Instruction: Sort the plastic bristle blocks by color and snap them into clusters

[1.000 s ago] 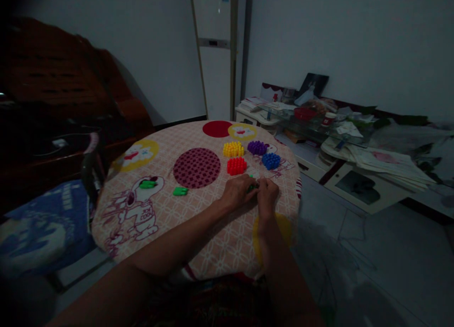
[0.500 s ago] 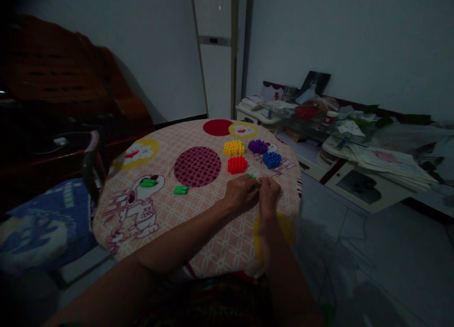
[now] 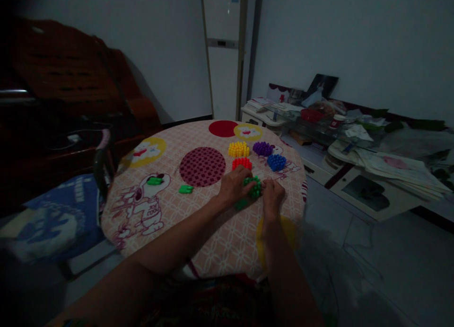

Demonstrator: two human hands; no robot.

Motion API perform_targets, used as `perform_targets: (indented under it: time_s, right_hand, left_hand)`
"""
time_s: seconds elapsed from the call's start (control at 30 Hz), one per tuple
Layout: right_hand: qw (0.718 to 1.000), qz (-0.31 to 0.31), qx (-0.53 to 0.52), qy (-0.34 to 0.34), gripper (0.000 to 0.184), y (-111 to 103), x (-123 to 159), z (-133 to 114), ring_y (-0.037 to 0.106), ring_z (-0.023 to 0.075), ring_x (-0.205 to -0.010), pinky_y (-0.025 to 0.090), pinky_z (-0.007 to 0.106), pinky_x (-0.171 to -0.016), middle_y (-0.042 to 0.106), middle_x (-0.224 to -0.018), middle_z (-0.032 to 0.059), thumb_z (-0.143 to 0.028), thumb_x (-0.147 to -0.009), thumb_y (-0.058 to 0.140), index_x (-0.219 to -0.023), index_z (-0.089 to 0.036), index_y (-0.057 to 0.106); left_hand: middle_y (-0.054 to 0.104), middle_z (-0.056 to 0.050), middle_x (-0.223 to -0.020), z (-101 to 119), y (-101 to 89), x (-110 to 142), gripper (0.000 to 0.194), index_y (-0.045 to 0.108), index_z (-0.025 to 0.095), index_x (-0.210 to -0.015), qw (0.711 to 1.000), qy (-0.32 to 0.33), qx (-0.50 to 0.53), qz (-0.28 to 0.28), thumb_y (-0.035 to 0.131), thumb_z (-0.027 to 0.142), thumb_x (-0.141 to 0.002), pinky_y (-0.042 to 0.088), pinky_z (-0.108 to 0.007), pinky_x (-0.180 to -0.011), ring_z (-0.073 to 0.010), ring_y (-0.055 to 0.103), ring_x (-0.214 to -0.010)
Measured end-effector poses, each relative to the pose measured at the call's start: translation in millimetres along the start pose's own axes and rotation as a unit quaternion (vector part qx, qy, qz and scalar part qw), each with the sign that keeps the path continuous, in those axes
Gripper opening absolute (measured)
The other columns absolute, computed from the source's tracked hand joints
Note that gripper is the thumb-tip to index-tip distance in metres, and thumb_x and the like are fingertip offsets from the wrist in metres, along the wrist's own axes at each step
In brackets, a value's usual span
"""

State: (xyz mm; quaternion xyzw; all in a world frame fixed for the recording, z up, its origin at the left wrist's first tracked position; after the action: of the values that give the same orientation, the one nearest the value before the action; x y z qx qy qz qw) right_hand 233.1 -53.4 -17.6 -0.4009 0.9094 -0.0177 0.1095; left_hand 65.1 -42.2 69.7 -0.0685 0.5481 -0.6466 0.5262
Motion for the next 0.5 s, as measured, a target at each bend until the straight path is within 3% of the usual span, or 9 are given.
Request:
perform_targets:
  time_s: [0.07,0.13,0.27,0.33,0.5]
  right_hand:
    - [1.000,0.003,-0.018,0.019,0.041,1,1,0,0.062,0.0186,-0.055,0.048,0.029,-0.052,0.070,-0.066,0.0055,-0.051,-0.083,0.050,-0.077,-0.015,0.070]
    - [1.000,0.009,-0.019,0.017,0.041,1,2,-2,0.062,0.0186,-0.054,0.048,0.030,-0.051,0.070,-0.066,0.0058,-0.051,-0.083,0.051,-0.076,-0.015,0.070]
    - [1.000,0.008,-0.009,0.010,0.041,1,3,-6,0.062,0.0185,-0.054,0.048,0.029,-0.050,0.070,-0.067,0.0062,-0.050,-0.083,0.050,-0.075,-0.015,0.069]
    - [1.000,0.009,-0.013,0.014,0.040,1,4,-7,0.061,0.0181,-0.054,0.047,0.028,-0.049,0.070,-0.066,0.0062,-0.049,-0.083,0.050,-0.074,-0.016,0.069]
    - [1.000,0.011,-0.017,0.010,0.039,1,5,-8,0.062,0.0180,-0.056,0.047,0.028,-0.050,0.070,-0.065,0.0057,-0.049,-0.082,0.051,-0.073,-0.016,0.069]
  left_hand:
    - [0.067,-0.007,-0.105,-19,-22.8,-8,0.021,0.066,0.018,-0.103,0.999,-0.037,-0.013,0.005,0.059,0.034,-0.091,0.046,-0.027,-0.078,-0.0179,0.063,-0.094]
    - [0.070,-0.008,-0.100,-45,-44.9,-12,0.020,0.068,0.016,-0.101,0.995,-0.079,-0.047,-0.030,0.060,0.031,-0.089,0.045,-0.027,-0.078,-0.0186,0.064,-0.092]
    - [0.073,-0.008,-0.096,-109,-75.0,1,0.025,0.072,0.016,-0.096,0.955,-0.153,-0.129,-0.219,0.070,0.032,-0.076,0.044,-0.025,-0.071,-0.0202,0.065,-0.088]
    - [0.075,-0.006,-0.094,-137,-84.1,14,0.030,0.073,0.018,-0.095,0.927,-0.169,-0.153,-0.298,0.075,0.035,-0.070,0.044,-0.023,-0.069,-0.0201,0.066,-0.088]
    - [0.076,-0.005,-0.092,-179,-90.2,39,0.034,0.073,0.018,-0.097,0.880,-0.261,-0.106,-0.383,0.075,0.033,-0.066,0.044,-0.020,-0.061,-0.0169,0.066,-0.078]
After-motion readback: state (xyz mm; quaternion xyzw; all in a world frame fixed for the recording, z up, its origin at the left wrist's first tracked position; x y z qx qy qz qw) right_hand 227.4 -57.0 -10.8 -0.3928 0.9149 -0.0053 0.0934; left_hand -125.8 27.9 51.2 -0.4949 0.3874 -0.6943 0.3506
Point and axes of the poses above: each hand's wrist, its own x-axis away from the middle knuckle, its own y-axis out of the palm, z = x × y, the point moved 5 cm from there along -x, towards the middle knuckle
